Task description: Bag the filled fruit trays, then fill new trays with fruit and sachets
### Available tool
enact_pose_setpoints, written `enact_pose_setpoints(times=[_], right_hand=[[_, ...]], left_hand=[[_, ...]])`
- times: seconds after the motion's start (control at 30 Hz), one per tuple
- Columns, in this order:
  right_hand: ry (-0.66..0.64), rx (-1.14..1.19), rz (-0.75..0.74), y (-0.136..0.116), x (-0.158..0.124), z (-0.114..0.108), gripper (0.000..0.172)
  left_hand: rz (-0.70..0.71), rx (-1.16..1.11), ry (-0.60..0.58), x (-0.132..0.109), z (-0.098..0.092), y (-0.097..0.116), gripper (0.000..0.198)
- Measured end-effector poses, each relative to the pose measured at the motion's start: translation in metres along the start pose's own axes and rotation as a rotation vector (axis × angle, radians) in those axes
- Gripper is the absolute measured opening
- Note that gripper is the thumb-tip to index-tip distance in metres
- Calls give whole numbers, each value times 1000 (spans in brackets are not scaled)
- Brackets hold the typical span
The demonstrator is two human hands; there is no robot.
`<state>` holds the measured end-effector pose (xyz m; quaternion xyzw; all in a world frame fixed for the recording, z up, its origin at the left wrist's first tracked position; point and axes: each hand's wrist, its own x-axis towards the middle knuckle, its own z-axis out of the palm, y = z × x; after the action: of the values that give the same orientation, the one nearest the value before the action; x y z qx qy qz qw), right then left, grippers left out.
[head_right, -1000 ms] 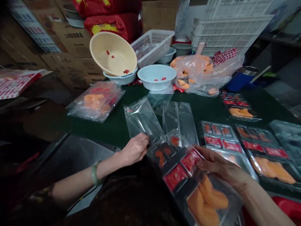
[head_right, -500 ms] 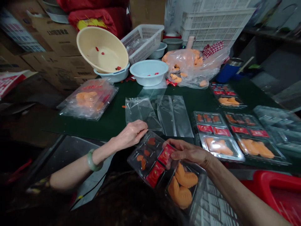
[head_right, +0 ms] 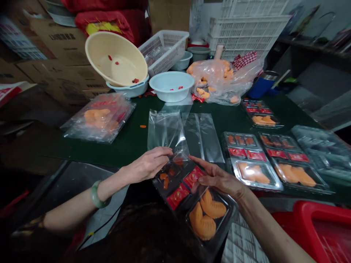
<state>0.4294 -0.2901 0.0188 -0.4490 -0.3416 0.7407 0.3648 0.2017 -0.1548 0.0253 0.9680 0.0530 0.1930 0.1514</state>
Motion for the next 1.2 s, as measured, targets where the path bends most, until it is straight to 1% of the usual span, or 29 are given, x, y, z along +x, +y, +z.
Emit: enact_pose_setpoints(times=[0.03, 0.1, 0.2, 0.23, 0.27, 0.33, 0.4, 0.43, 0.47, 0.5, 0.53, 0.57, 0.67, 0.73, 0.83, 0.9, 0.97, 1.03, 1.07, 1.17, 1.2], right_hand=[[8, 1, 2, 2, 1, 0, 91], [28, 4, 6, 4, 1, 0, 90], [78, 36, -16, 7, 0, 3, 85], [104, 55, -31, 7, -1, 4, 83], [138, 79, -48, 8, -1, 7, 81], [213, 126, -81, 8, -1, 12, 78], [275, 161, -101, 9, -1, 19, 76], [297, 170, -106, 10, -1, 23, 76], [312, 176, -108, 11, 0, 26, 75], [327, 184, -111, 13, 0, 29, 74], [343, 192, -117, 14, 0, 31, 73], [357, 199, -120, 16, 1, 33, 73], [409, 211, -123, 24, 2, 35, 72], [451, 218, -136, 29, 3, 37, 72], [529, 211, -145, 32, 5, 42, 74], [571, 189, -122, 31, 9, 46, 77], [608, 147, -105, 25, 19, 49, 78], [663, -6, -104, 16, 37, 50, 73], [705, -150, -110, 11, 47, 50, 68], [855, -784, -122, -2, 77, 48, 47], [893, -982, -139, -4, 83, 48, 43]], left_hand=[[-45, 64, 52, -5, 3, -2, 23], [-200, 188, 163, -12, 8, -7, 25], [-528, 287, 272, -17, 14, -11, 15], [-625, 261, 292, -17, 15, -12, 16], [-704, 186, 311, -17, 17, -12, 20], [-790, -112, 354, -17, 19, -13, 25], [-789, -478, 366, -18, 21, -13, 25], [-777, -617, 364, -18, 21, -13, 24], [-767, -706, 354, -19, 21, -13, 23], [-755, -742, 339, -20, 21, -13, 23], [-737, -724, 326, -21, 21, -13, 23], [-706, -660, 315, -23, 22, -13, 22], [-580, -301, 327, -27, 27, -10, 23], [-536, -101, 348, -31, 33, -4, 28], [-514, -14, 308, -35, 37, 9, 34], [-466, 0, 249, -38, 34, 16, 33], [-421, 30, 202, -39, 27, 16, 30], [-415, 87, 150, -41, 20, 8, 27], [-428, 130, 121, -41, 17, 2, 26], [-493, 279, 30, -42, 9, -18, 26], [-516, 320, 12, -42, 7, -23, 27]])
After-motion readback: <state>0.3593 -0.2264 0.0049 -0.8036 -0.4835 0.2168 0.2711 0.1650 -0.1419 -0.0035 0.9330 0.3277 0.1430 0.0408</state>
